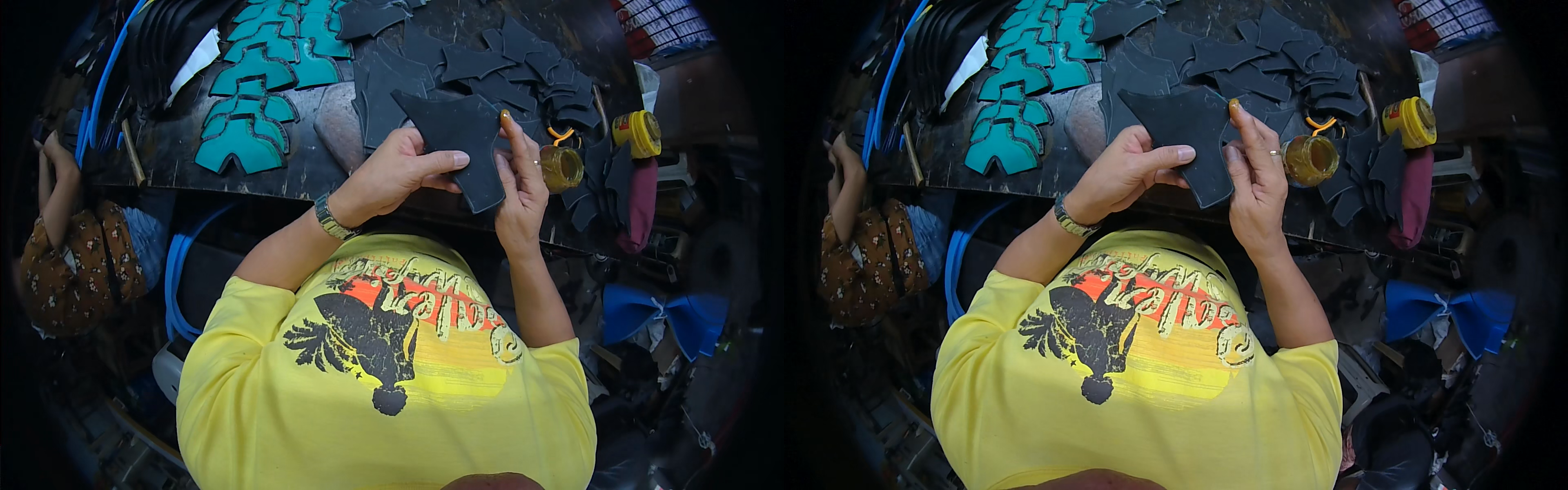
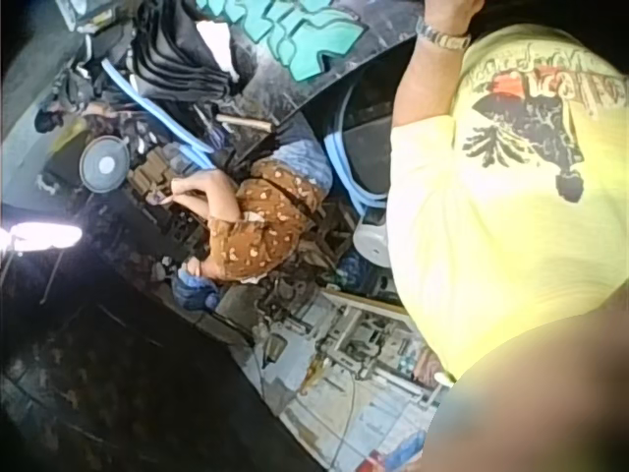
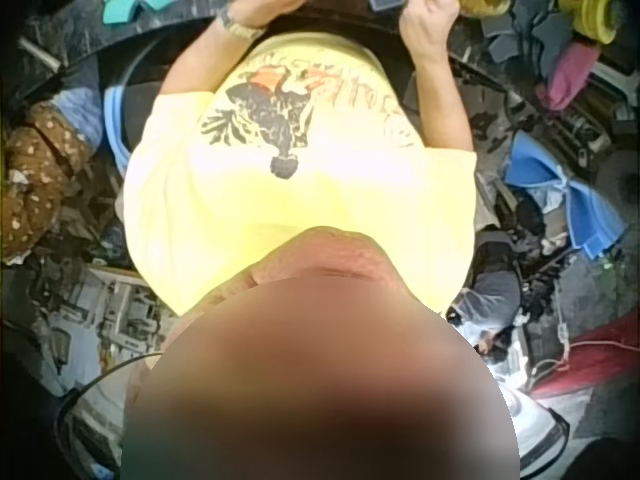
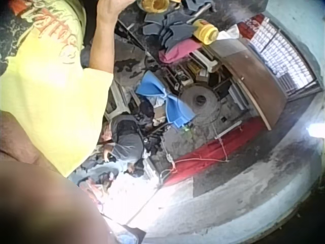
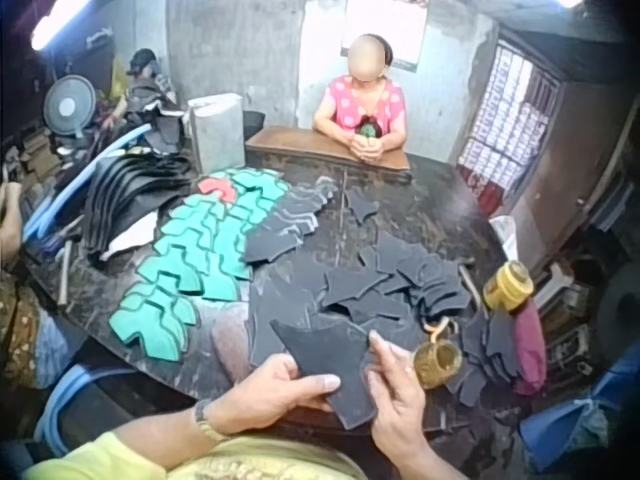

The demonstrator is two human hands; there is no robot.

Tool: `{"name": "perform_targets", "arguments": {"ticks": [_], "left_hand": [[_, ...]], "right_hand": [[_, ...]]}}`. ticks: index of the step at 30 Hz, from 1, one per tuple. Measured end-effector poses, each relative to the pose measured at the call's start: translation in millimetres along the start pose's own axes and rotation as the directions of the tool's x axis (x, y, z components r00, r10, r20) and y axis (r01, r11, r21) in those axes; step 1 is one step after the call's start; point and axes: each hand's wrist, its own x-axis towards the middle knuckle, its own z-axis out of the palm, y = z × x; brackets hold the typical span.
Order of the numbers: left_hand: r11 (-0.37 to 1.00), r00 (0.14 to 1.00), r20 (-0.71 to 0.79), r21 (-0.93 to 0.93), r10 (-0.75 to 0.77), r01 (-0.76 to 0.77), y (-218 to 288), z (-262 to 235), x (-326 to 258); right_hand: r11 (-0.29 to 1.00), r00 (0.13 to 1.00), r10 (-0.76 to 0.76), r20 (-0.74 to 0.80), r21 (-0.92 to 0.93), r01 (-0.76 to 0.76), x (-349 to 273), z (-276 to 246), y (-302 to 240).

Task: The person repeatedly picks up small black rubber pieces from a table and applies a yellowish substance from a small jar to their edges using a finger. The person then places the treated pieces back onto the table. A second person is visible in the background but does not interact with the task.

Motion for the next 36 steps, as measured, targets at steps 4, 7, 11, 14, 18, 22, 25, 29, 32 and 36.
{"name": "perform_targets", "arguments": {"ticks": [4,7,11,14,18,22,25,29,32,36], "left_hand": [[1.0,1.0,0.021,0.027,-0.001,0.001,3.0,1.7,-0.6],[1.0,0.999,0.031,0.002,-0.006,0.006,5.5,2.4,-0.9],[1.0,1.0,0.026,-0.021,-0.006,0.006,8.6,2.5,-1.1],[0.998,1.0,0.016,-0.067,-0.021,0.022,10.6,1.3,-0.6],[0.992,0.999,-0.022,-0.115,-0.05,0.047,9.9,-1.3,-0.2],[0.976,0.999,0.018,-0.212,-0.042,0.044,5.7,-4.3,0.1],[0.962,0.997,0.053,-0.264,-0.055,0.067,5.1,-9.5,3.2],[0.963,0.999,-0.021,-0.269,-0.027,0.02,5.4,-13.3,8.9],[0.974,0.998,-0.05,-0.222,0.04,-0.05,4.3,-10.9,10.0],[0.987,0.992,-0.093,-0.126,0.089,-0.1,1.2,-3.3,9.5]], "right_hand": [[0.998,0.999,0.046,0.012,0.031,-0.046,-1.3,-0.8,1.5],[0.996,0.998,-0.048,0.036,-0.07,0.05,0.0,-2.5,2.0],[0.978,0.985,-0.166,0.052,-0.12,0.171,0.8,-3.1,-0.4],[0.968,0.978,-0.196,0.071,-0.145,0.205,0.5,-4.0,-4.1],[0.955,0.968,-0.223,0.118,-0.172,0.241,0.2,-9.4,-7.9],[0.957,0.964,-0.229,0.134,-0.151,0.248,-6.5,-15.9,-7.9],[0.956,0.962,-0.24,0.128,-0.143,0.257,-14.6,-21.5,-6.5],[0.903,0.928,-0.332,0.168,-0.228,0.365,-23.5,-30.4,-8.6],[0.903,0.939,-0.331,0.099,-0.254,0.345,-25.7,-31.1,-11.2],[0.901,0.961,-0.275,0.017,-0.345,0.264,-20.9,-26.2,-10.0]]}}
